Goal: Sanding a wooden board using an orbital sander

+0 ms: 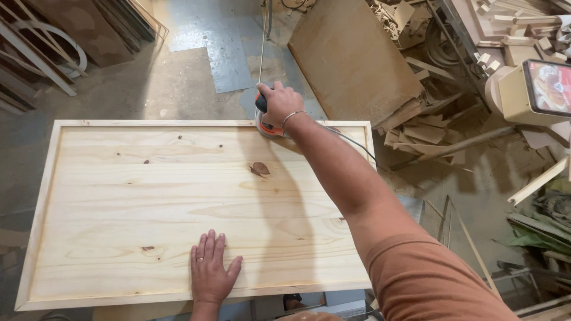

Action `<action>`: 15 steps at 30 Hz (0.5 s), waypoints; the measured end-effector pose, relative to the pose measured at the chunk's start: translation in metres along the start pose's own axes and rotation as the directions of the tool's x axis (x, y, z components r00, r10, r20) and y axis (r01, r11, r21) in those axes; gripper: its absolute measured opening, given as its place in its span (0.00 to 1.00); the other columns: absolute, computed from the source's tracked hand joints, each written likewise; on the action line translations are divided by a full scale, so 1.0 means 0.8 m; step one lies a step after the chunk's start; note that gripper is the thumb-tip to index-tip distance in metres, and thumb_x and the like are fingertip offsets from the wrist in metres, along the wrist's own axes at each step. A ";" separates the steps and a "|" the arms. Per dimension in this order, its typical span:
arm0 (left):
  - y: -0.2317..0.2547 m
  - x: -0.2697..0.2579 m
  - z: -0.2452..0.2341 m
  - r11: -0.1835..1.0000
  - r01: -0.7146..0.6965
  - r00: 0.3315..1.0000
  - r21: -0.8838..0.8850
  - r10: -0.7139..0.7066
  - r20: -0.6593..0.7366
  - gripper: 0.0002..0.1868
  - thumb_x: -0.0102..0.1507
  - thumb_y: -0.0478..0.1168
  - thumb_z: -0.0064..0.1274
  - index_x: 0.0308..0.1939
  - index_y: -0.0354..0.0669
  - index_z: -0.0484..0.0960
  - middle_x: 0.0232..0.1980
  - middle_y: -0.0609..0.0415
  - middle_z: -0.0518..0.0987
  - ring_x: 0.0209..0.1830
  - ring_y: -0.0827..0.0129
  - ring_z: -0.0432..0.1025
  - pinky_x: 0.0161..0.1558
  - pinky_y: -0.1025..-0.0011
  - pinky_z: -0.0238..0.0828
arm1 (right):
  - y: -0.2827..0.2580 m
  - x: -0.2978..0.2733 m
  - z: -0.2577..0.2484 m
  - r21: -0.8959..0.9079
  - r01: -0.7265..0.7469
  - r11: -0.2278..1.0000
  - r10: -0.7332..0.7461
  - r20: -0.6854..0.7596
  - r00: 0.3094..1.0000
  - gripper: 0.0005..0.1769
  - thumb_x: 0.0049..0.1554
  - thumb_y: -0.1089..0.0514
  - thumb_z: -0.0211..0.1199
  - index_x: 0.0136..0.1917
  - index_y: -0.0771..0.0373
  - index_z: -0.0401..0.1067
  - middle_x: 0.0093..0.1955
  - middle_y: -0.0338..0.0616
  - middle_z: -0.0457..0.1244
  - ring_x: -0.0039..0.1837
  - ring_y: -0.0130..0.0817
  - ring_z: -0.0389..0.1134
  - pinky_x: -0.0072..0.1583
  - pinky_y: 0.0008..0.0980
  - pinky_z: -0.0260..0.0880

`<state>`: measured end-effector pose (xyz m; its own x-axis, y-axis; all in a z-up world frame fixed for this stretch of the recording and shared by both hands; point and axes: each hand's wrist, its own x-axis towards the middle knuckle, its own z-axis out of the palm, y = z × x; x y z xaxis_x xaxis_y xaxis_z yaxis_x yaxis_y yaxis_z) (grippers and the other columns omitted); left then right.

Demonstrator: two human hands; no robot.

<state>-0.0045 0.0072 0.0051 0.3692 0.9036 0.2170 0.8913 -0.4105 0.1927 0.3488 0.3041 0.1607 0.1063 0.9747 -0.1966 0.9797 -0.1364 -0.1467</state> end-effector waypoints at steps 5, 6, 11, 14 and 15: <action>-0.001 0.000 0.002 1.000 0.005 1.000 0.001 -0.005 -0.012 0.41 0.57 0.65 0.51 0.70 0.51 0.73 0.78 0.51 0.67 0.80 0.56 0.59 0.78 0.51 0.51 | 0.036 -0.023 -0.015 -0.001 -0.063 0.998 0.063 0.004 0.998 0.47 0.47 0.49 0.66 0.78 0.36 0.55 0.61 0.48 0.59 0.56 0.55 0.67 0.54 0.49 0.70; 0.000 -0.001 0.001 1.000 -0.001 1.000 0.000 0.001 -0.012 0.41 0.57 0.65 0.51 0.70 0.51 0.73 0.78 0.51 0.67 0.80 0.56 0.59 0.78 0.51 0.51 | 0.048 -0.025 -0.013 0.000 -0.069 0.998 0.069 0.002 0.998 0.47 0.47 0.49 0.66 0.78 0.36 0.55 0.61 0.48 0.59 0.56 0.55 0.67 0.54 0.49 0.70; 0.001 0.002 -0.003 0.999 -0.016 0.998 0.046 0.019 -0.063 0.40 0.56 0.65 0.51 0.68 0.52 0.75 0.77 0.51 0.69 0.79 0.57 0.62 0.76 0.52 0.55 | 0.106 -0.052 -0.024 0.012 -0.156 0.988 0.156 -0.004 0.988 0.47 0.46 0.48 0.66 0.77 0.36 0.56 0.60 0.49 0.58 0.57 0.58 0.67 0.56 0.52 0.69; 0.001 0.000 -0.001 0.999 0.002 1.000 0.036 -0.002 -0.022 0.41 0.56 0.66 0.50 0.69 0.51 0.74 0.77 0.51 0.69 0.80 0.57 0.60 0.77 0.51 0.54 | 0.140 -0.068 -0.032 0.007 -0.224 0.975 0.224 0.012 0.974 0.47 0.47 0.48 0.63 0.79 0.36 0.54 0.62 0.50 0.58 0.59 0.57 0.66 0.57 0.52 0.69; 0.000 0.000 0.000 0.999 -0.002 1.000 0.034 0.003 -0.021 0.41 0.56 0.66 0.50 0.69 0.51 0.74 0.77 0.51 0.69 0.80 0.57 0.60 0.77 0.51 0.54 | 0.153 -0.072 -0.032 0.007 -0.229 0.973 0.229 0.011 0.973 0.47 0.47 0.48 0.63 0.79 0.36 0.54 0.62 0.50 0.58 0.59 0.57 0.66 0.57 0.52 0.69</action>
<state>-0.0044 0.0071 0.0054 0.3660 0.8997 0.2380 0.8990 -0.4079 0.1594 0.4674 0.2358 0.1791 0.3256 0.9158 -0.2351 0.9282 -0.3569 -0.1049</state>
